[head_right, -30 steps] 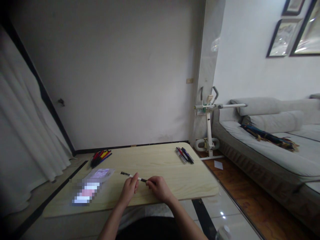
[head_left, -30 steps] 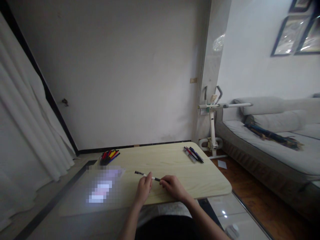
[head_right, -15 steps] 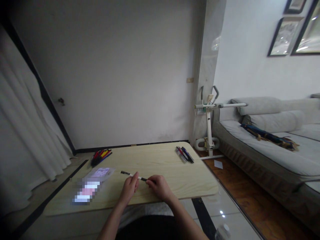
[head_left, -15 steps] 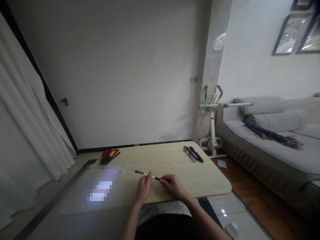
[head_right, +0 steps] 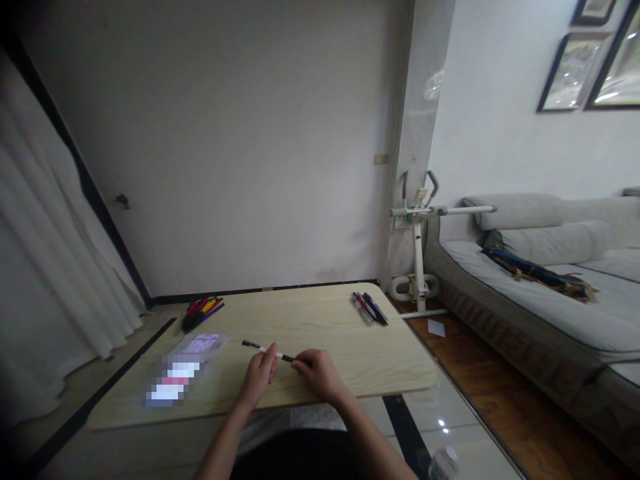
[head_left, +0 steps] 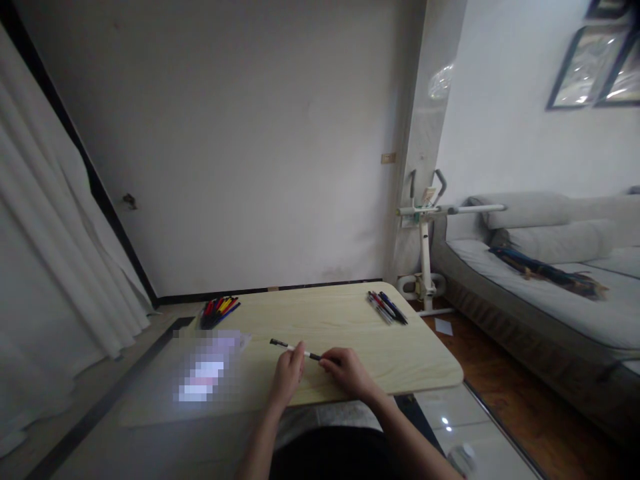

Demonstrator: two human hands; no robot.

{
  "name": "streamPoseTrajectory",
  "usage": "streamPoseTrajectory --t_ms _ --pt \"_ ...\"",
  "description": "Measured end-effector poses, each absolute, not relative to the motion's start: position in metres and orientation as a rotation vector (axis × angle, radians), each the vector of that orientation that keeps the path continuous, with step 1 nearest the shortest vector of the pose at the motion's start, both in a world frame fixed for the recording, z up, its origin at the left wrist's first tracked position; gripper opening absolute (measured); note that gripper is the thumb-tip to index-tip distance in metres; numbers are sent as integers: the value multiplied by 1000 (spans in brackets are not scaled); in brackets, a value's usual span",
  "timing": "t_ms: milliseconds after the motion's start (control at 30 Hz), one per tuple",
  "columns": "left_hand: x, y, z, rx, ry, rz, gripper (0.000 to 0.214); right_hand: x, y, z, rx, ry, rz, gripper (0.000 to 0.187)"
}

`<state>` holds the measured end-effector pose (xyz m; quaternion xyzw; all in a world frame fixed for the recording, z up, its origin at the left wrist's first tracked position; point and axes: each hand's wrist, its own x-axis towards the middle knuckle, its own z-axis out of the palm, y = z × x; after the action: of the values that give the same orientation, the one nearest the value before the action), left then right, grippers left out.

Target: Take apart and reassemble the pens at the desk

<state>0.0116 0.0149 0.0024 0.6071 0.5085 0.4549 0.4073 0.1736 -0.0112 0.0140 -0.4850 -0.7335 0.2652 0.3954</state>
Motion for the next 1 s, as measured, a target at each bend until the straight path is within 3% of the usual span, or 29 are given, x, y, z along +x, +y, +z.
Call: streamPoseTrajectory --t_ms 400,1000 --pt "11 15 3 1512 1279 1132 51 173 -10 12 -1229 -1807 683 17" --pt "13 14 4 1461 1252 1139 53 171 -12 16 -1244 -1819 736 26"
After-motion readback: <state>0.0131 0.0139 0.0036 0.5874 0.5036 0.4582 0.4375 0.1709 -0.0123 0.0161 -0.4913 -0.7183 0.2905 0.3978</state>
